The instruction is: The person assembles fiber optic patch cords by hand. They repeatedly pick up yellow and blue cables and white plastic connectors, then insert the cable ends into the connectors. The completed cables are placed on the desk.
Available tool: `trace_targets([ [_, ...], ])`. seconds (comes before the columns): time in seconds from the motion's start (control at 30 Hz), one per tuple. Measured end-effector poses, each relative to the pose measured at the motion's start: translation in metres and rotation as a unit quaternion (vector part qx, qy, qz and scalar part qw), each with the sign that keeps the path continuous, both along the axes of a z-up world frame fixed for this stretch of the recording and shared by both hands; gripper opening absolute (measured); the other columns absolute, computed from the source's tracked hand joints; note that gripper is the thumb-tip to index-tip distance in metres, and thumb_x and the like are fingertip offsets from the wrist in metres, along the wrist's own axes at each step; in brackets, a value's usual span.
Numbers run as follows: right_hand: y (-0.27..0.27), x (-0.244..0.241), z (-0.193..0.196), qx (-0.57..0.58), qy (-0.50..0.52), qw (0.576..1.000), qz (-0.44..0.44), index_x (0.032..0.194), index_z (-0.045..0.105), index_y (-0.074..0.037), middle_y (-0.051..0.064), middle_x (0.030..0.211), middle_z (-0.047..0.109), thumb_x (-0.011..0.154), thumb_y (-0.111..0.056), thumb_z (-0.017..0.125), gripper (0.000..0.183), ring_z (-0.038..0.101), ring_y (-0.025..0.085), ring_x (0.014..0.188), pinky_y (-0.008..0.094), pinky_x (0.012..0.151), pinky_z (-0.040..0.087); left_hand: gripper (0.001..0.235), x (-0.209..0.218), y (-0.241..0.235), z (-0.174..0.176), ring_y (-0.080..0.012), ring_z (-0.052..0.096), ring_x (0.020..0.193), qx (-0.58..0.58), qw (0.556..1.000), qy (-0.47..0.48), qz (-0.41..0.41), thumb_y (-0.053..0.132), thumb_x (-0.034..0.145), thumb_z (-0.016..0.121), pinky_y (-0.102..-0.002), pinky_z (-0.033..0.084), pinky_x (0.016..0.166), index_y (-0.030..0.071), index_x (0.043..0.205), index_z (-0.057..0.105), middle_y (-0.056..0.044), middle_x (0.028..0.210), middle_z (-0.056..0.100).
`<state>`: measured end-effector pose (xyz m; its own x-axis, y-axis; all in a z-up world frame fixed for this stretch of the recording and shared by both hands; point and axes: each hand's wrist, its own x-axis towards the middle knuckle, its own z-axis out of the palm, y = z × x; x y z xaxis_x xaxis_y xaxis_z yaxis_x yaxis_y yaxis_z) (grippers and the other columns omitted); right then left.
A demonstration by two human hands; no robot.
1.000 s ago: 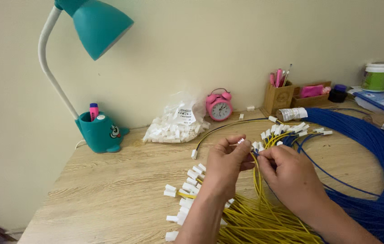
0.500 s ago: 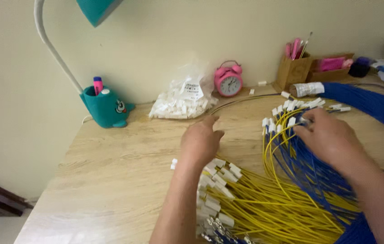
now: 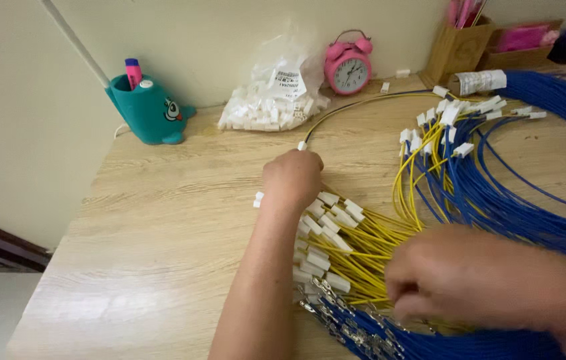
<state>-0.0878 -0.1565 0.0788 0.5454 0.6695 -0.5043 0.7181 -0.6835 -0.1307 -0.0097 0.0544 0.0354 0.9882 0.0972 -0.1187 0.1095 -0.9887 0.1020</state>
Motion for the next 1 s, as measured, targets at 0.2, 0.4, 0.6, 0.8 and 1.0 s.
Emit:
trace_targets([
  [0.2, 0.014, -0.011, -0.017, -0.125, -0.022, 0.990, 0.058, 0.076, 0.069, -0.030, 0.005, 0.073, 0.065, 0.079, -0.060, 0.073, 0.031, 0.062, 0.031, 0.076, 0.044, 0.066, 0.046, 0.033, 0.008, 0.003, -0.012, -0.0335, 0.063, 0.100, 0.011, 1.000, -0.017, 0.014, 0.013, 0.086, 0.051, -0.046, 0.049, 0.083, 0.014, 0.117, 0.062, -0.010, 0.114, 0.060],
  [0.4, -0.006, -0.002, -0.007, -0.112, 0.018, 0.993, 0.030, 0.080, 0.070, -0.036, -0.006, 0.078, 0.068, 0.078, -0.052, 0.067, 0.016, 0.063, 0.018, 0.079, 0.035, 0.070, 0.046, 0.032, 0.007, 0.003, -0.013, -0.0328, 0.061, 0.099, -0.005, 1.000, -0.018, 0.018, 0.008, 0.086, 0.048, -0.046, 0.048, 0.083, 0.012, 0.116, 0.058, -0.010, 0.115, 0.057],
  [0.6, -0.041, -0.017, -0.026, -0.094, 0.040, 0.995, 0.001, 0.088, 0.065, -0.043, -0.021, 0.093, 0.066, 0.078, -0.056, 0.070, 0.017, 0.062, 0.006, 0.092, 0.027, 0.078, 0.047, 0.027, 0.012, 0.004, -0.015, -0.0346, 0.065, 0.094, -0.011, 0.999, -0.040, 0.007, 0.006, 0.085, 0.051, -0.046, 0.051, 0.082, 0.011, 0.107, 0.065, -0.014, 0.113, 0.059],
  [0.8, -0.083, -0.022, -0.068, 0.114, -0.003, 0.993, -0.037, 0.096, 0.072, -0.042, -0.020, 0.093, 0.073, 0.087, -0.051, 0.066, 0.015, 0.069, 0.008, 0.091, 0.029, 0.075, 0.051, 0.028, 0.011, 0.005, -0.008, -0.0386, 0.066, 0.096, -0.030, 0.999, -0.041, -0.001, 0.014, 0.082, 0.053, -0.048, 0.051, 0.080, 0.011, 0.109, 0.060, -0.015, 0.103, 0.069],
  [1.0, -0.088, -0.033, -0.055, 0.181, 0.001, 0.980, -0.078, 0.084, 0.076, -0.034, -0.015, 0.082, 0.073, 0.084, -0.041, 0.073, 0.008, 0.070, 0.005, 0.083, 0.024, 0.076, 0.052, 0.043, -0.002, -0.001, 0.018, -0.0302, 0.061, 0.108, -0.150, 0.988, -0.038, 0.004, 0.009, 0.086, 0.047, -0.044, 0.048, 0.086, 0.020, 0.126, 0.056, -0.008, 0.118, 0.065],
])
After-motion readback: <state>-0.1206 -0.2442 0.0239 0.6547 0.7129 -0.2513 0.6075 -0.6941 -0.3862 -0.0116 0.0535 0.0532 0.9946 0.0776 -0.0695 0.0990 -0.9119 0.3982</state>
